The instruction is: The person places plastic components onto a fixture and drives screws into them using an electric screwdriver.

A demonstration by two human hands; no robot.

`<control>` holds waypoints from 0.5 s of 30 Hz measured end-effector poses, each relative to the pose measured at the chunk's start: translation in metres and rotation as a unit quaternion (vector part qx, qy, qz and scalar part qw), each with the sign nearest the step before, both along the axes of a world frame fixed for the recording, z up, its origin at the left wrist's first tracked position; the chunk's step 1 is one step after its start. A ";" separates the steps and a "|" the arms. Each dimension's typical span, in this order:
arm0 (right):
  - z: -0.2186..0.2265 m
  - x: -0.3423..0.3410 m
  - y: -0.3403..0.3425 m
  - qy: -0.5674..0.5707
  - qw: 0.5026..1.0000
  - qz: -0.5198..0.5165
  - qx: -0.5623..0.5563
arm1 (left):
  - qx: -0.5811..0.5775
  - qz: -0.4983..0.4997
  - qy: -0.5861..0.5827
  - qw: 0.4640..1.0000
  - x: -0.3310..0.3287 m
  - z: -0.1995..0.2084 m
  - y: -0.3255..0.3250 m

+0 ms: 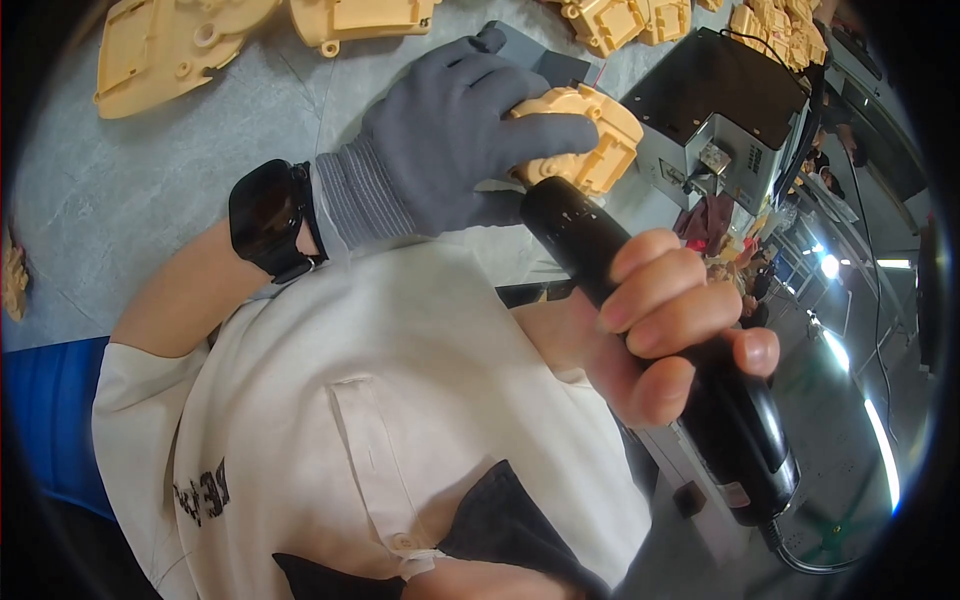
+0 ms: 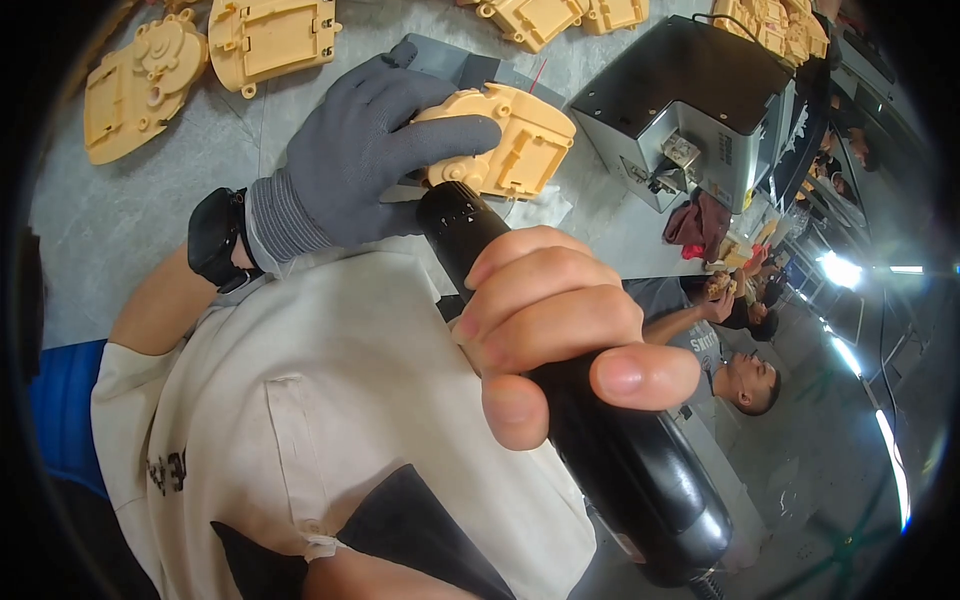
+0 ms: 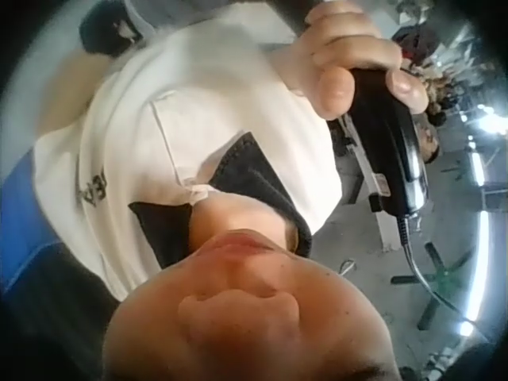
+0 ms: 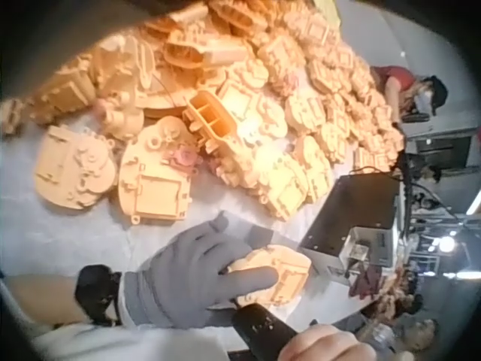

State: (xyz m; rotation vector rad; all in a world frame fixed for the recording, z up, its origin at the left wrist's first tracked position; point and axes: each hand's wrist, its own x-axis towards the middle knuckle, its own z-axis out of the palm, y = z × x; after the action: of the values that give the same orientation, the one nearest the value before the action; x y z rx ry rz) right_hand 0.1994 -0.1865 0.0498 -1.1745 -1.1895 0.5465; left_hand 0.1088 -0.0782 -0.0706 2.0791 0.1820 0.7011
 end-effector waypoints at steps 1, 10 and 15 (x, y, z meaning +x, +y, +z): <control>-0.001 0.000 0.001 0.005 1.000 0.003 0.001 | -0.012 -0.003 -0.004 1.000 0.000 -0.001 0.000; -0.010 -0.013 0.002 0.076 0.985 -0.125 0.088 | -0.044 -0.024 0.014 0.999 0.008 -0.005 0.000; -0.005 -0.015 0.009 0.011 0.996 -0.094 -0.001 | -0.023 -0.014 0.011 1.000 0.006 -0.005 0.001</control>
State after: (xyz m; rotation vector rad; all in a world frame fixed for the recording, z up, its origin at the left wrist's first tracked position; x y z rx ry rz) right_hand 0.1841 -0.1774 0.0453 -1.2633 -1.0466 0.4168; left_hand 0.1152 -0.0774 -0.0759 2.0427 0.1788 0.6510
